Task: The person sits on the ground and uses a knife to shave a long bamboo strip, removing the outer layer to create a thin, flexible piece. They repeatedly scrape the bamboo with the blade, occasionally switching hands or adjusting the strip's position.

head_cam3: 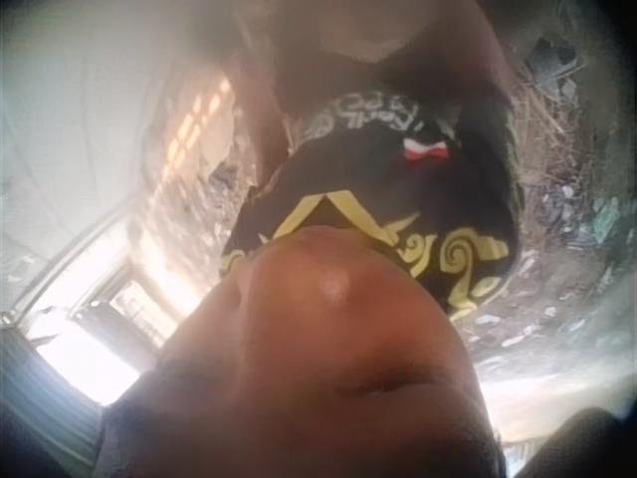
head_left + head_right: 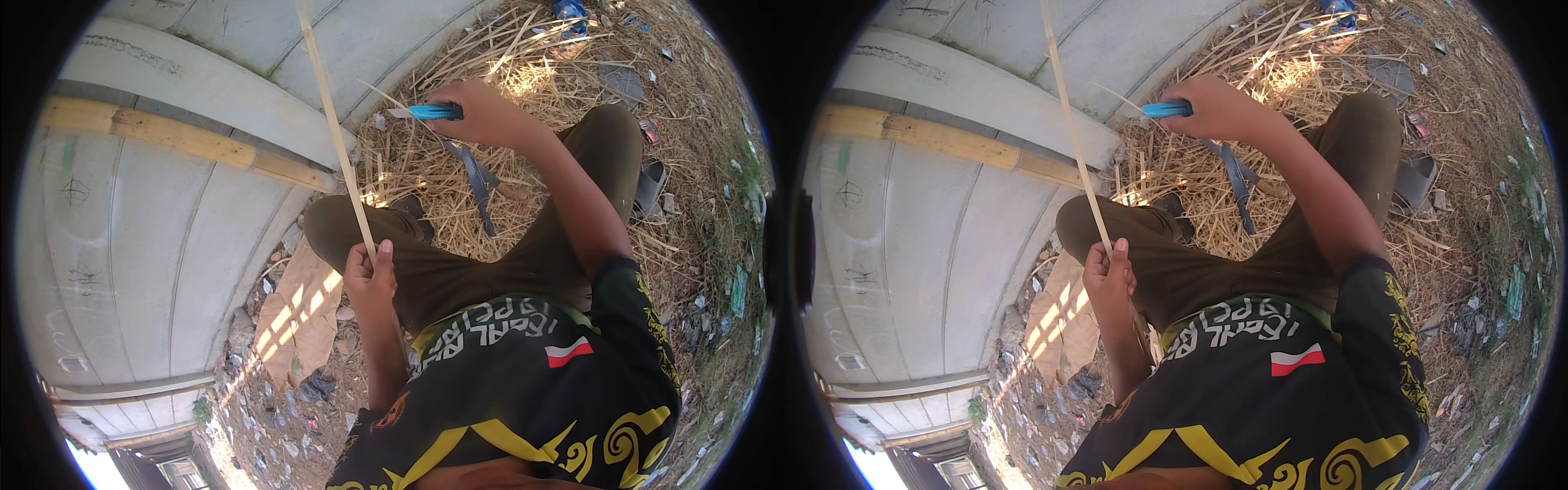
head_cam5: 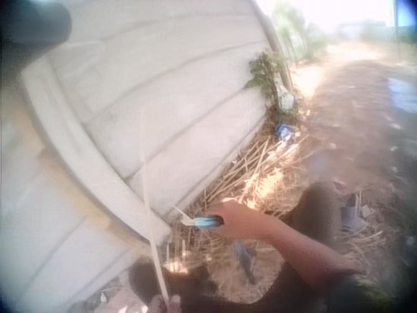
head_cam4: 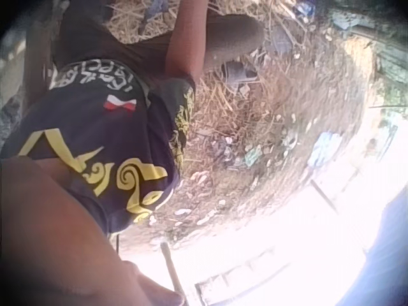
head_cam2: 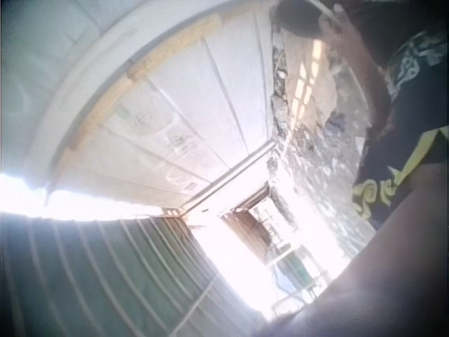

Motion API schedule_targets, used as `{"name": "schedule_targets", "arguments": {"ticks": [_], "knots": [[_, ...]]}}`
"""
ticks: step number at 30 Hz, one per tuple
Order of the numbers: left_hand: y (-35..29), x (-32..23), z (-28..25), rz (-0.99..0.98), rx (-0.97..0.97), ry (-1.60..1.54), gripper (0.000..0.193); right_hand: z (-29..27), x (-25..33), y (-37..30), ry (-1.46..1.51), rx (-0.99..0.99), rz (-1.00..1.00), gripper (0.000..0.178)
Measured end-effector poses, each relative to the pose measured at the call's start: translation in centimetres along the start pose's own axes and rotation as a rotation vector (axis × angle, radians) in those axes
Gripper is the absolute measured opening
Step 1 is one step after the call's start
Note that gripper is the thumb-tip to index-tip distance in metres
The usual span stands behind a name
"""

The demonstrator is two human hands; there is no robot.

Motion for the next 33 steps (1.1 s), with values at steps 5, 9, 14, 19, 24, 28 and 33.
{"name": "schedule_targets", "arguments": {"ticks": [5, 9, 14, 19, 24, 28, 33], "knots": [[1.6, -5.1, -0.1, 0.074, -0.033, -0.103, 0.030, 0.7, 5.6, -0.5, 0.011, -0.040, -0.252, 0.026], [2.2, -7.8, 1.0, 0.153, -0.002, -0.125, 0.037, 1.8, 7.0, -1.1, -0.011, 0.054, -0.226, 0.024], [3.1, -8.8, 2.7, 0.194, -0.009, -0.104, 0.033, 3.5, 7.0, -1.5, -0.064, 0.150, -0.237, 0.024], [3.8, -8.7, 1.8, 0.260, -0.076, -0.047, 0.025, 3.8, 7.2, -1.8, -0.020, 0.180, -0.293, 0.025], [3.6, -9.9, -4.3, 0.346, -0.323, -0.045, 0.025, 0.6, 3.7, -1.1, 0.021, 0.092, -0.187, 0.023], [3.1, -9.8, -3.7, 0.315, -0.275, -0.025, 0.034, 1.8, 2.0, -1.1, 0.560, 0.207, 0.146, 0.027], [2.6, -6.5, -1.7, 0.190, -0.174, 0.030, 0.043, 1.1, 3.3, -0.5, 0.288, 0.045, 0.016, 0.040]]}}
Point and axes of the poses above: each hand's wrist, its own y-axis towards the middle knuckle, its own z-axis out of the palm, x = y × z, the point moved 10 cm from there along y, towards the middle knuckle, and after that the axes turned 3 degrees about -z, right-handed, at the moved point
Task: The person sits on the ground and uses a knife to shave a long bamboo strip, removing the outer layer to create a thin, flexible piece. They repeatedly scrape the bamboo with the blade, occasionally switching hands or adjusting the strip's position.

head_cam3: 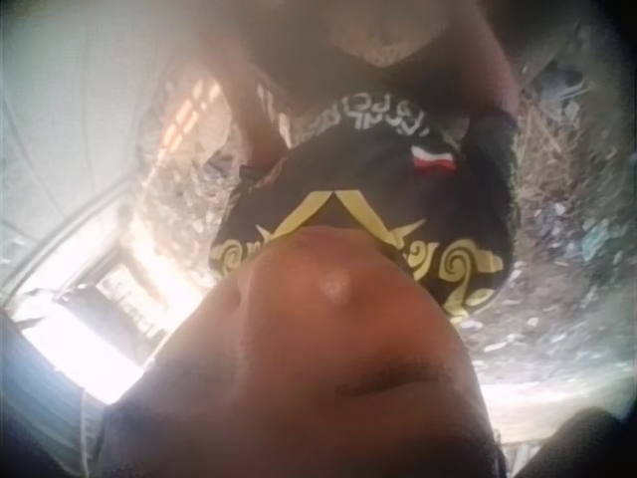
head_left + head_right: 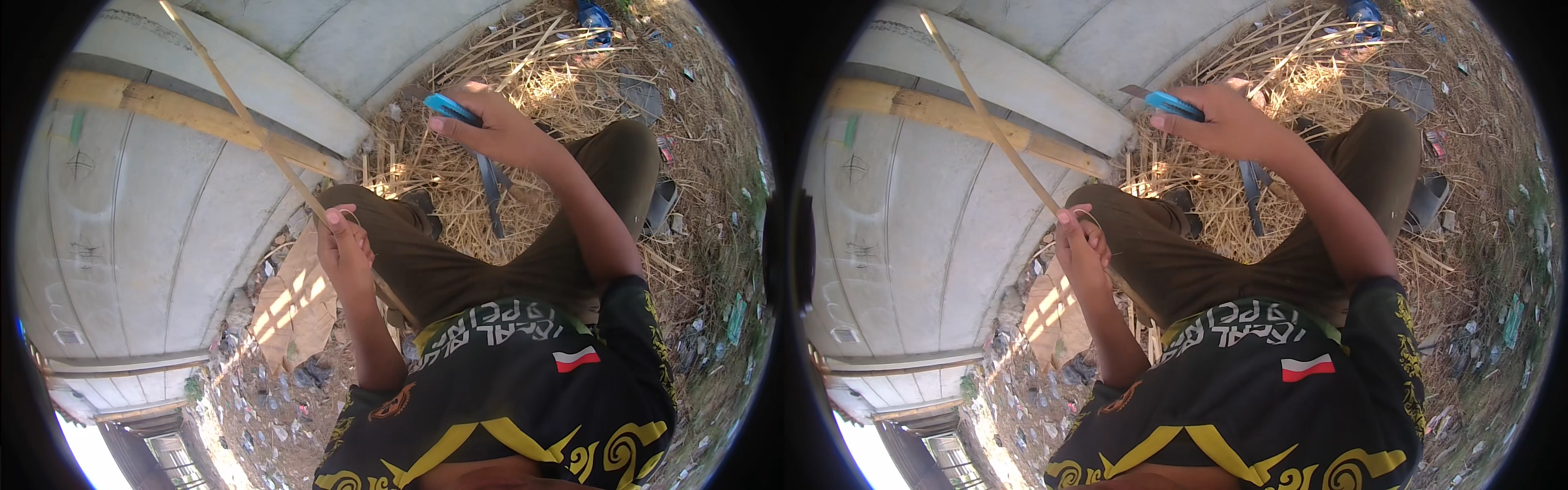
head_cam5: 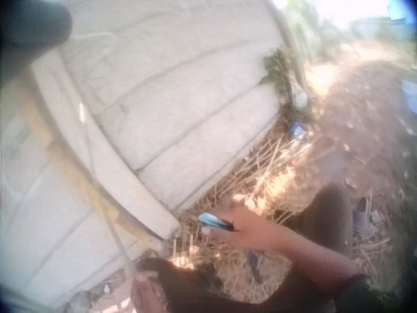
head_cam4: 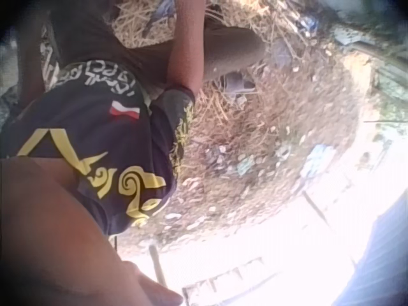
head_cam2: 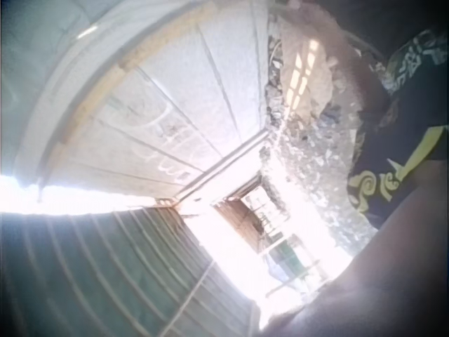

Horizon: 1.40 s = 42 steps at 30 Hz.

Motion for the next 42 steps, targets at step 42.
{"name": "schedule_targets", "arguments": {"ticks": [42], "knots": [[-6.0, -0.5, 4.8, 0.200, 0.112, 0.455, 0.027, 5.7, 3.4, -1.7, -0.846, -0.262, -0.537, 0.051]]}}
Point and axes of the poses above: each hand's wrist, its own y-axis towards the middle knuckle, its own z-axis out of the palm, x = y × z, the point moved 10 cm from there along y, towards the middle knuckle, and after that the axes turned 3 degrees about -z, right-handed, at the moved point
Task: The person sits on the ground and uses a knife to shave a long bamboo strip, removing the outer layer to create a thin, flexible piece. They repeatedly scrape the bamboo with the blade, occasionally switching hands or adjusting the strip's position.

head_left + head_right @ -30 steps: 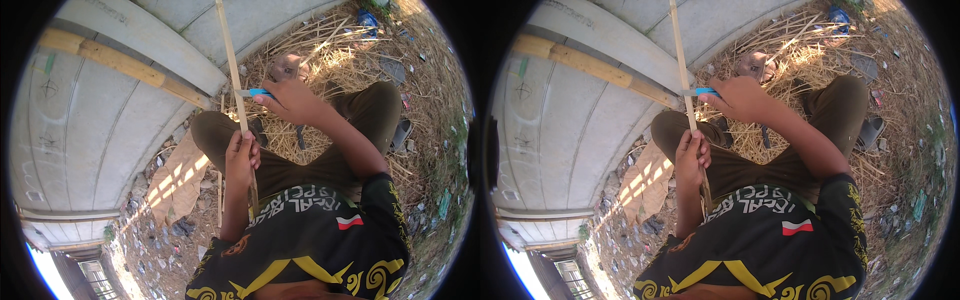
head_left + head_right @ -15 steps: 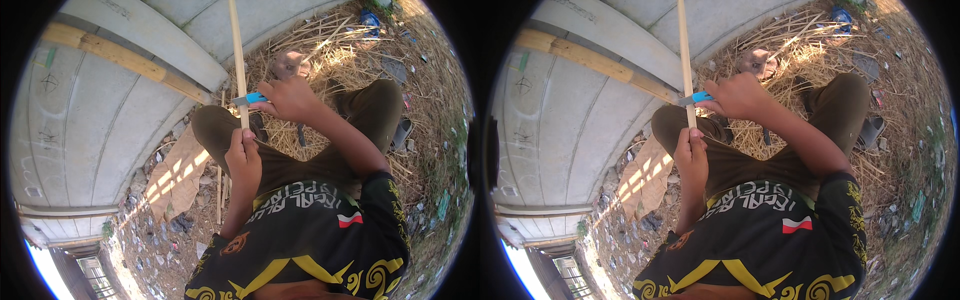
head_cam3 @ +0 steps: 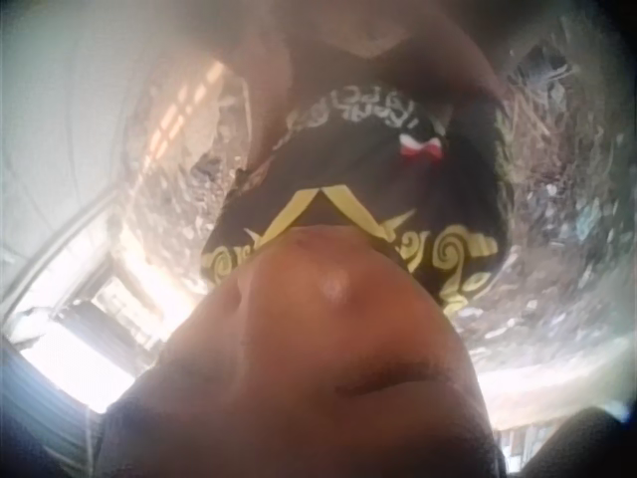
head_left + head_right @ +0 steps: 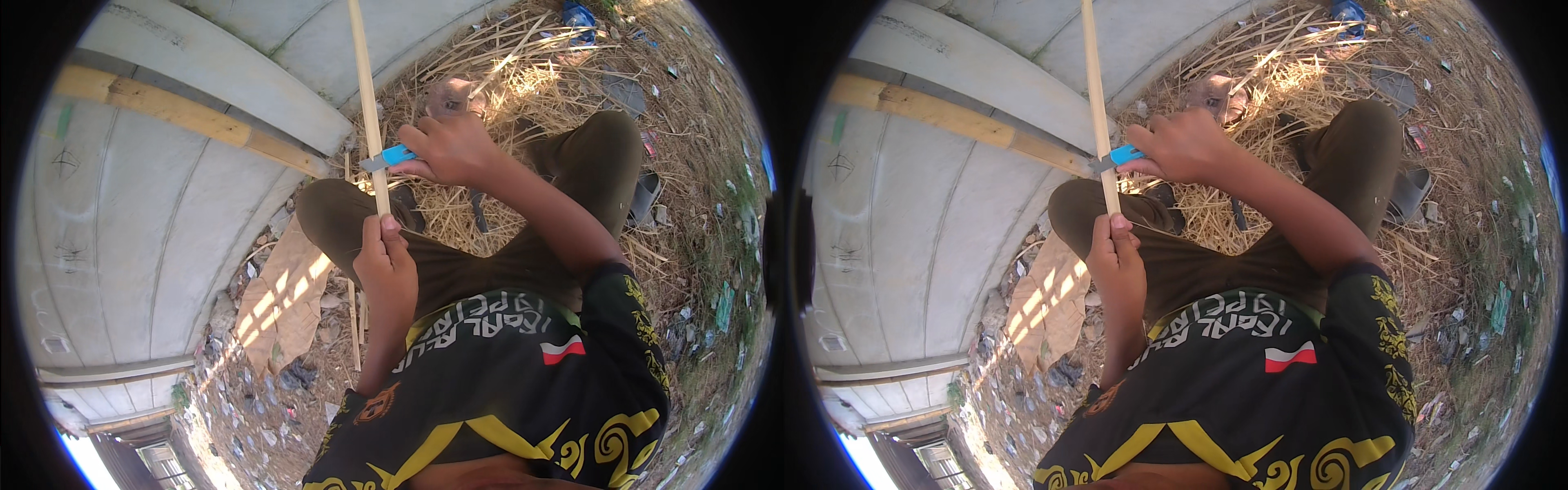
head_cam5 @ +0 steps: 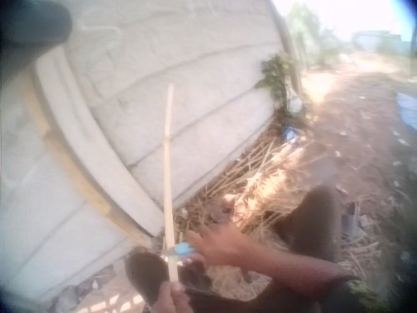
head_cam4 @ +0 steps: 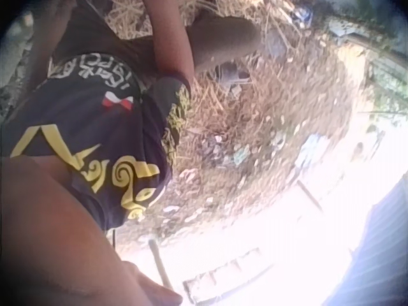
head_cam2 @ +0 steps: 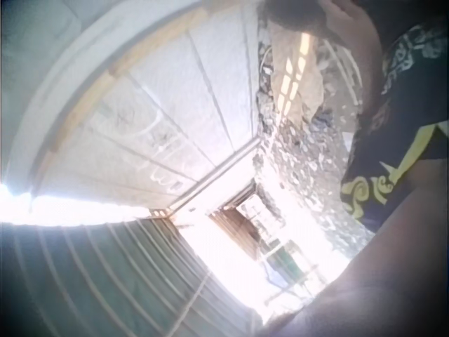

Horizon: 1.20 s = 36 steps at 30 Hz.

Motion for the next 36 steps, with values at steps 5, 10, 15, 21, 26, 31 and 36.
{"name": "schedule_targets", "arguments": {"ticks": [5, 10, 15, 21, 26, 31, 36], "knots": [[-2.6, 1.8, 1.2, -0.106, 0.176, 0.051, 0.029, -1.1, -10.7, -1.4, -0.201, -0.020, 0.606, 0.054], [-7.3, 10.1, 3.6, -0.440, 0.445, -0.274, 0.031, -9.5, -25.4, -9.9, 0.099, -0.477, 1.055, 0.033], [-5.3, 11.5, 4.8, -0.626, 0.503, -0.563, 0.032, -3.9, -19.8, -7.7, 0.984, -0.438, 1.102, 0.055], [-5.8, 10.8, 3.2, -0.450, 0.534, -0.336, 0.033, 1.0, -16.4, -6.5, 0.942, -0.073, 1.165, 0.048], [-2.1, 9.5, 0.4, -0.233, 0.446, -0.081, 0.036, -0.4, -18.7, -7.7, 1.074, -0.299, 1.131, 0.039], [8.7, 5.1, -5.2, 0.139, 0.205, 0.732, 0.039, -5.1, -22.3, -9.9, 1.099, -0.587, 1.160, 0.025], [17.8, 6.9, -3.3, 0.152, 0.240, 1.000, 0.051, -8.3, -24.4, -12.3, 1.057, -0.676, 1.218, 0.022]]}}
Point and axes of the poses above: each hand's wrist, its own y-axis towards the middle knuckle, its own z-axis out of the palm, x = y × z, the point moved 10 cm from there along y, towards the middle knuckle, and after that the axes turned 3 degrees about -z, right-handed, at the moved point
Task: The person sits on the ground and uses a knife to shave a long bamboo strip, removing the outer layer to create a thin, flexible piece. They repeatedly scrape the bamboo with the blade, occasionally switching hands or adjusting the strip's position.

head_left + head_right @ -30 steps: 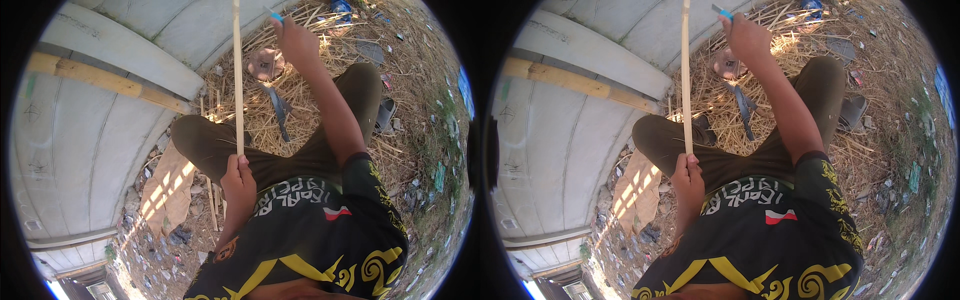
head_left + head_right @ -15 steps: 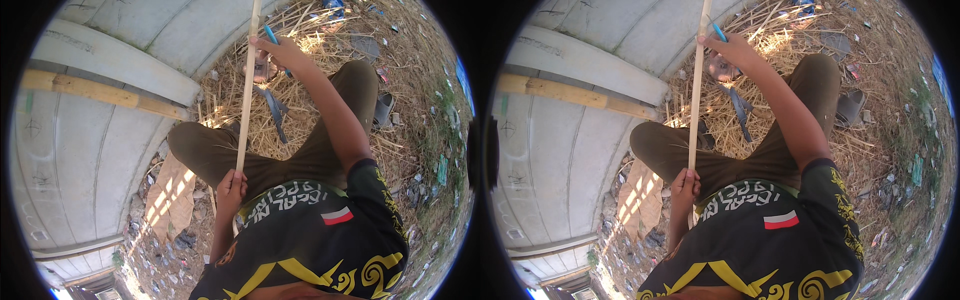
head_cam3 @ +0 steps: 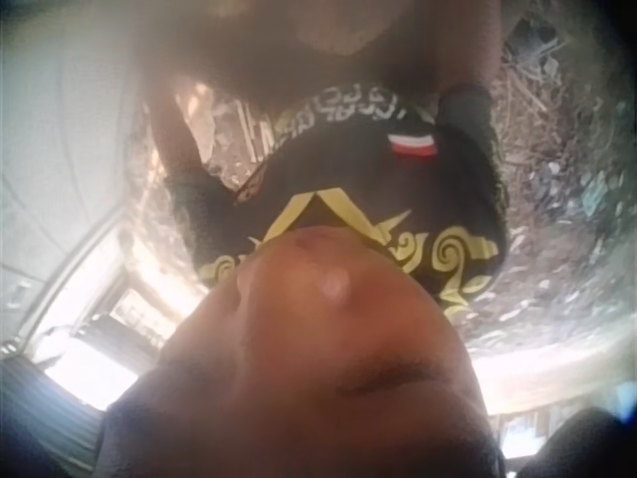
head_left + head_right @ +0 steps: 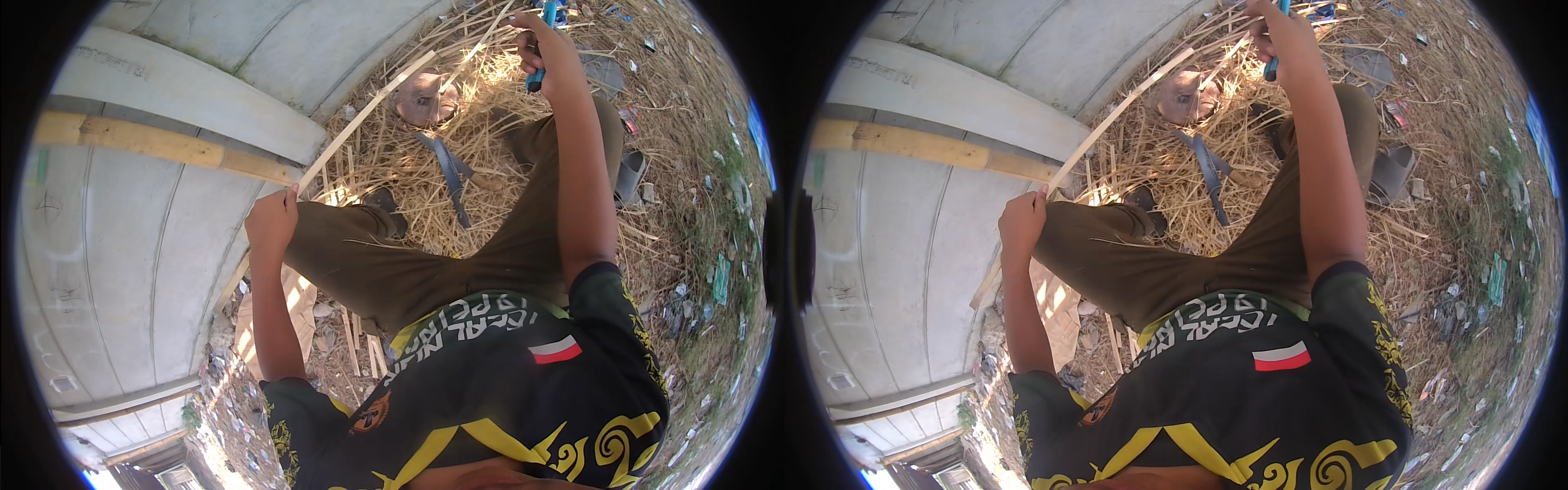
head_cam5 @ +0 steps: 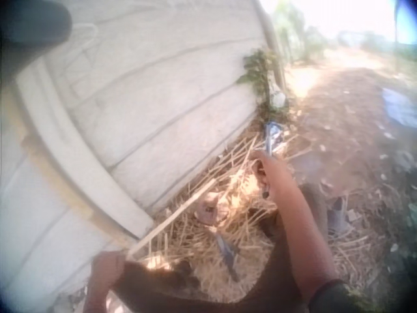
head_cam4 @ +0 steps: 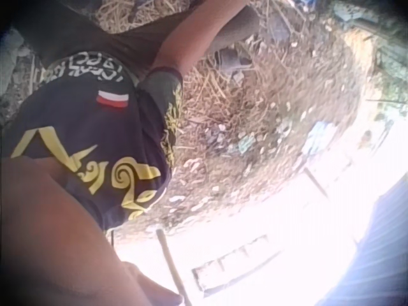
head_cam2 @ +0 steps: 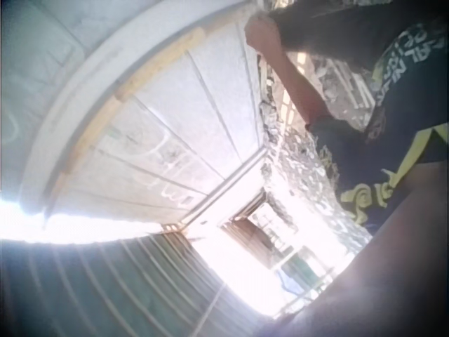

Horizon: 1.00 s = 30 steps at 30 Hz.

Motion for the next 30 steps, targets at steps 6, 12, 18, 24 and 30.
{"name": "schedule_targets", "arguments": {"ticks": [6, 12, 18, 24, 30], "knots": [[5.5, 4.0, 6.1, -0.075, 0.276, -0.084, 0.063, -0.8, -2.7, 1.6, 0.102, 0.057, 0.106, 0.030], [5.0, 4.6, 7.0, -0.115, 0.303, -0.104, 0.064, 1.5, -1.4, -1.1, 0.094, -0.085, 0.204, 0.019], [2.1, 2.6, 4.5, -0.173, 0.300, 0.034, 0.058, 2.7, -1.5, -1.4, 0.056, -0.055, 0.249, 0.022], [-0.8, -1.6, 3.6, -0.162, 0.222, -0.025, 0.050, 2.7, -1.9, -1.5, 0.058, -0.063, 0.268, 0.023], [-1.7, -2.3, 3.4, -0.139, 0.098, -0.076, 0.042, 2.7, -1.4, -1.8, 0.065, -0.073, 0.286, 0.020]]}}
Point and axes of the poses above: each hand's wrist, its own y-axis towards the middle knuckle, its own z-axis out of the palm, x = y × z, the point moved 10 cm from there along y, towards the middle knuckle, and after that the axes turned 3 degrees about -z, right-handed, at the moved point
